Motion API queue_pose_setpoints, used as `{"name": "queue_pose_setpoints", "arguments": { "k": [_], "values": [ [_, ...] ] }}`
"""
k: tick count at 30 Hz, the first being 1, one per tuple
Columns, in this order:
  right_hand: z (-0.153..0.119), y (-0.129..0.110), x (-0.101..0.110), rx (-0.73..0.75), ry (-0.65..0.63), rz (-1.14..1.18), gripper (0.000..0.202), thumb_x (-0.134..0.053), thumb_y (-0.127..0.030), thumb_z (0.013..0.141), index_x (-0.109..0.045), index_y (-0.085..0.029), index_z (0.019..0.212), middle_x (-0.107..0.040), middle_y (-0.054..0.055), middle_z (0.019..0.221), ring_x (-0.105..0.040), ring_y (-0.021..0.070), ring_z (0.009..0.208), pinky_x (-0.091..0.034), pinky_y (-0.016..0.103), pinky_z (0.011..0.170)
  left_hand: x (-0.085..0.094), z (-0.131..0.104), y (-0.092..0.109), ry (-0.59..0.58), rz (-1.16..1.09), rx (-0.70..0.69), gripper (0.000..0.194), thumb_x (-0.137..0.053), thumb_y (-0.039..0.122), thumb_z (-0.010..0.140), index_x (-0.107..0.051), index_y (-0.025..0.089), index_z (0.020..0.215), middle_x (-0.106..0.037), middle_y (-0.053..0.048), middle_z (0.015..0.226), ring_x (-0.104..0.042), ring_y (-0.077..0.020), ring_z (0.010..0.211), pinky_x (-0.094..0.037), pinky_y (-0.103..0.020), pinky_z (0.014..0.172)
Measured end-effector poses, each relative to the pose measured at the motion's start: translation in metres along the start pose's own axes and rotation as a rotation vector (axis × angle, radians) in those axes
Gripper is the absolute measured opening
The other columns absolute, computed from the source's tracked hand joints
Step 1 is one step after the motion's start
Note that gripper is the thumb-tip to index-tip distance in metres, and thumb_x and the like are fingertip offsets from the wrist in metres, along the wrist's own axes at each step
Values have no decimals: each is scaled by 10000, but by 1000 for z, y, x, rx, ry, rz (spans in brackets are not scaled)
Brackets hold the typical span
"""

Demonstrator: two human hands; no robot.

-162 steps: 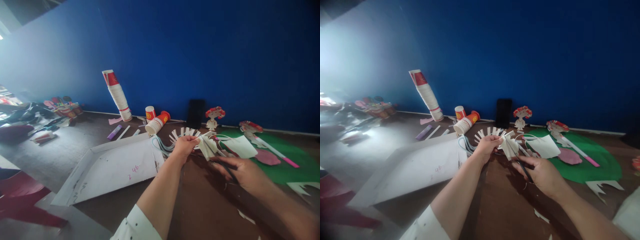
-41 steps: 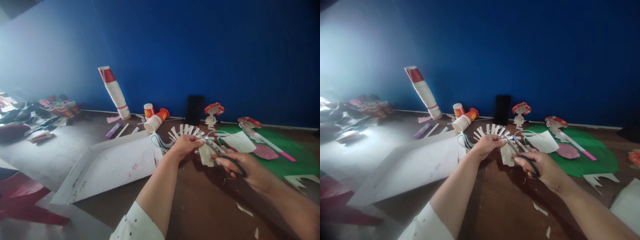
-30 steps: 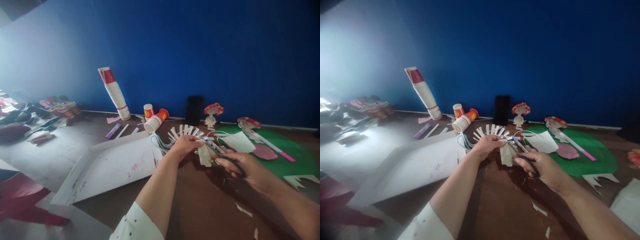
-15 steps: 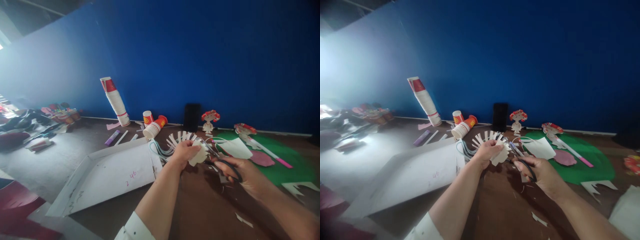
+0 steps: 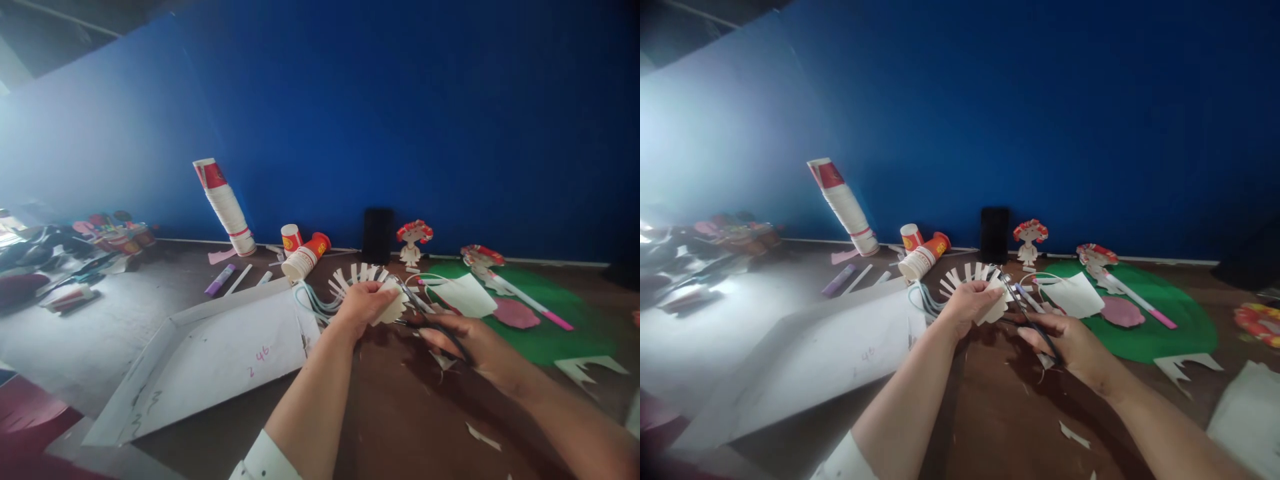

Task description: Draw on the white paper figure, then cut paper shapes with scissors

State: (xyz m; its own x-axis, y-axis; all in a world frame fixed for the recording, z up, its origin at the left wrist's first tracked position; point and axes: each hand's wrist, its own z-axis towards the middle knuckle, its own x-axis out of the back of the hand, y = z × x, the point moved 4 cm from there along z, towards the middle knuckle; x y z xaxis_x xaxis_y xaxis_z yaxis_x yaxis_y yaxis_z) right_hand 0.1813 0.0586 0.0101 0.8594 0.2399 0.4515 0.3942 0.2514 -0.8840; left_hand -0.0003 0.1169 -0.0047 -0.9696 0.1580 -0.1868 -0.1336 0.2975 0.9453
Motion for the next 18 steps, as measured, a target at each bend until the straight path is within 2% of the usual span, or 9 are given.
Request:
{"name": "queue_pose_setpoints", "arguments": {
  "k": [4, 8, 12, 15, 18],
  "values": [
    [-1, 2, 1, -26, 10, 32, 509, -774, -631, 861, -854, -251, 1189, -767, 158, 1346, -569, 436, 1402, -415, 587, 1192, -2, -4, 4, -22, -7, 21, 183, -863, 282, 792, -725, 166, 756, -687, -26, 683, -592, -133, 598, -477, -242, 597],
    [0, 7, 0, -63, 12, 16, 540, -770, -687, 828, -865, -253, 1135, -781, 157, 1313, -592, 445, 1376, -444, 611, 1164, -2, -4, 3, -19, 2, 20, 217, -871, 297, 778, -698, 176, 728, -677, -19, 675, -576, -133, 592, -454, -246, 584],
    [0, 13, -2, -109, 32, 31, 550, -753, -711, 824, -869, -264, 1123, -786, 146, 1297, -638, 429, 1318, -537, 529, 1086, -3, -4, 1, -6, 39, 14, 205, -857, 298, 784, -689, 182, 763, -655, -4, 658, -563, -133, 584, -453, -254, 591],
    [-1, 18, -2, -164, 27, 56, 589, -746, -732, 814, -863, -259, 1146, -817, 128, 1159, -708, 402, 1178, -597, 470, 984, -7, -5, 0, -22, 36, -3, 160, -814, 262, 820, -685, 180, 774, -660, -5, 673, -571, -129, 581, -458, -253, 595],
    [-2, 19, -1, -169, 47, 44, 584, -762, -739, 791, -875, -250, 1091, -807, 121, 1049, -702, 394, 1125, -601, 465, 952, -11, -6, -1, -36, 19, 7, 150, -810, 257, 825, -689, 181, 779, -669, 1, 679, -581, -129, 579, -461, -247, 584]
  ]
}}
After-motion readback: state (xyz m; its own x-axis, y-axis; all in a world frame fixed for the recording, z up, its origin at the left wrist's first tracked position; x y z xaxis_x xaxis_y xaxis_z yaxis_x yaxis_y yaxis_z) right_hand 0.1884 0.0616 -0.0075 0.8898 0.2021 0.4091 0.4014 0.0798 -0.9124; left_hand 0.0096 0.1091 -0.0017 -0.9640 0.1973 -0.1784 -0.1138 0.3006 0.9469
